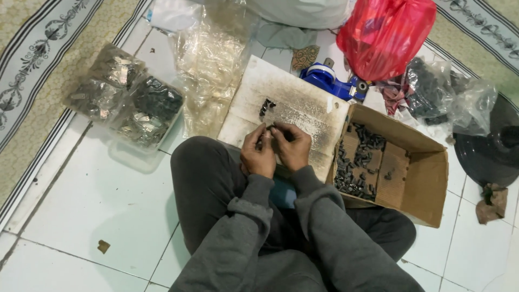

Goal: The person sits on the floor and repeatedly picks up small black plastic components from a cardboard box. They connect two pieces together by hand and place the assembled unit onto a white board. This process is repeated continuously throughout the clip.

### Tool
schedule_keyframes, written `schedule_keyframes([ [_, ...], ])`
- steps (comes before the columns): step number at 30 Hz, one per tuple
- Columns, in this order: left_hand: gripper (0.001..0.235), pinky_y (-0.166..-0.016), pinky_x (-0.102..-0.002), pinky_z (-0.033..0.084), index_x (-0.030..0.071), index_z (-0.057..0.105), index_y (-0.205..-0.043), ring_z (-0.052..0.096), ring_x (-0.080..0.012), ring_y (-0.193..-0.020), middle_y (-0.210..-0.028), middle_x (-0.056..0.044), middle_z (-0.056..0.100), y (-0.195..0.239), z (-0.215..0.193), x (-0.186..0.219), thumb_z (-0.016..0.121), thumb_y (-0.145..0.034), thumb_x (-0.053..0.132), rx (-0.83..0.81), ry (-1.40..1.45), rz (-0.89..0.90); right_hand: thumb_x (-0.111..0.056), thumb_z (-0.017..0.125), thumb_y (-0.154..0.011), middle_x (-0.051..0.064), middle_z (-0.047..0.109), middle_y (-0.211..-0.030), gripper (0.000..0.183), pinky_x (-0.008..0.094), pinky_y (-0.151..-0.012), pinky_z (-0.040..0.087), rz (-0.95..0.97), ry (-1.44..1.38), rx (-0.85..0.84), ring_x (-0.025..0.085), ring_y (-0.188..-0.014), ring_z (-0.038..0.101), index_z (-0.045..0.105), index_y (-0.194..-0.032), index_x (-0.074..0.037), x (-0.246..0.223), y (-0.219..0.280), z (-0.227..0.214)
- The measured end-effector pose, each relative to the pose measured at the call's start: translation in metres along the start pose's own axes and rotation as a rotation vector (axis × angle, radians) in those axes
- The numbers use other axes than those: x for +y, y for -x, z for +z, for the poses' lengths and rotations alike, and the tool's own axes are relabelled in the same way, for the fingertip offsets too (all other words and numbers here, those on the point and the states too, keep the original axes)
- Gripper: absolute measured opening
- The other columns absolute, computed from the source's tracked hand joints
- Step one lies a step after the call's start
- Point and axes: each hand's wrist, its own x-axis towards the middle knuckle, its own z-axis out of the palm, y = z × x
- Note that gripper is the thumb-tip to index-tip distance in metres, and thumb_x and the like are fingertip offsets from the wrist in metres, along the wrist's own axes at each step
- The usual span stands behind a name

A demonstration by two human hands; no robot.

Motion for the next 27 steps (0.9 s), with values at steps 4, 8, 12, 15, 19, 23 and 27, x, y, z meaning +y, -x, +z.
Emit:
schedule_keyframes([
  [4,0.039,-0.108,-0.057,0.06,0.019,0.061,-0.149,0.065,-0.029,-0.128,-0.128,0.0,0.074,-0.005,-0.002,0.005,0.055,-0.11,0.014,-0.001,-0.095,-0.108,-0.006,0.089,-0.086,0.013,0.081,-0.089,0.018,0.035,-0.073,0.064,-0.009,0.077,0.038,0.024,-0.085,0.079,0.084,-0.102,-0.008,-0.002,-0.003,0.021],
  [8,0.05,-0.122,-0.059,0.046,0.026,0.038,-0.164,0.054,-0.0275,-0.145,-0.15,0.006,0.064,-0.009,-0.007,0.021,0.041,-0.114,0.021,-0.126,-0.194,-0.21,-0.006,0.089,-0.084,0.016,0.08,-0.088,0.018,0.039,-0.072,0.064,-0.022,0.14,0.093,0.03,-0.085,0.08,0.081,-0.1,-0.006,0.009,-0.003,0.03],
  [12,0.053,-0.122,-0.07,0.043,0.015,0.024,-0.167,0.047,-0.0418,-0.147,-0.157,-0.007,0.056,-0.011,-0.008,0.031,0.033,-0.115,0.014,-0.179,-0.065,-0.175,-0.006,0.09,-0.083,0.015,0.08,-0.087,0.023,0.039,-0.071,0.065,-0.017,0.156,0.15,0.029,-0.084,0.08,0.072,-0.097,-0.007,0.012,-0.005,0.037],
  [15,0.053,-0.124,-0.068,0.041,0.015,0.019,-0.168,0.046,-0.0383,-0.149,-0.16,-0.004,0.052,-0.016,-0.008,0.027,0.03,-0.116,0.017,-0.232,-0.107,-0.198,-0.006,0.089,-0.083,0.014,0.081,-0.087,0.024,0.039,-0.073,0.065,-0.013,0.14,0.148,0.029,-0.085,0.08,0.069,-0.094,-0.007,0.008,-0.008,0.04],
  [19,0.054,-0.124,-0.066,0.042,0.017,0.018,-0.168,0.046,-0.0357,-0.15,-0.162,-0.001,0.05,-0.021,-0.007,0.02,0.029,-0.116,0.02,-0.26,-0.119,-0.218,-0.006,0.089,-0.083,0.016,0.08,-0.087,0.025,0.043,-0.073,0.065,-0.037,0.175,0.146,0.033,-0.086,0.08,0.067,-0.094,-0.005,0.011,-0.01,0.041],
  [23,0.055,-0.124,-0.062,0.042,0.019,0.02,-0.169,0.047,-0.0338,-0.15,-0.164,-0.001,0.049,-0.023,-0.008,0.021,0.03,-0.115,0.024,-0.255,-0.119,-0.229,-0.008,0.091,-0.082,0.016,0.081,-0.091,0.026,0.043,-0.076,0.065,-0.039,0.192,0.117,0.033,-0.089,0.08,0.069,-0.097,-0.007,0.011,-0.011,0.041],
  [27,0.054,-0.119,-0.07,0.046,0.009,0.022,-0.167,0.05,-0.0463,-0.143,-0.162,-0.015,0.049,-0.017,-0.01,0.03,0.031,-0.114,0.014,-0.208,-0.013,-0.173,-0.005,0.088,-0.085,0.016,0.081,-0.096,0.023,0.041,-0.08,0.066,-0.018,0.116,0.072,0.031,-0.093,0.08,0.07,-0.099,-0.006,0.012,-0.008,0.036],
])
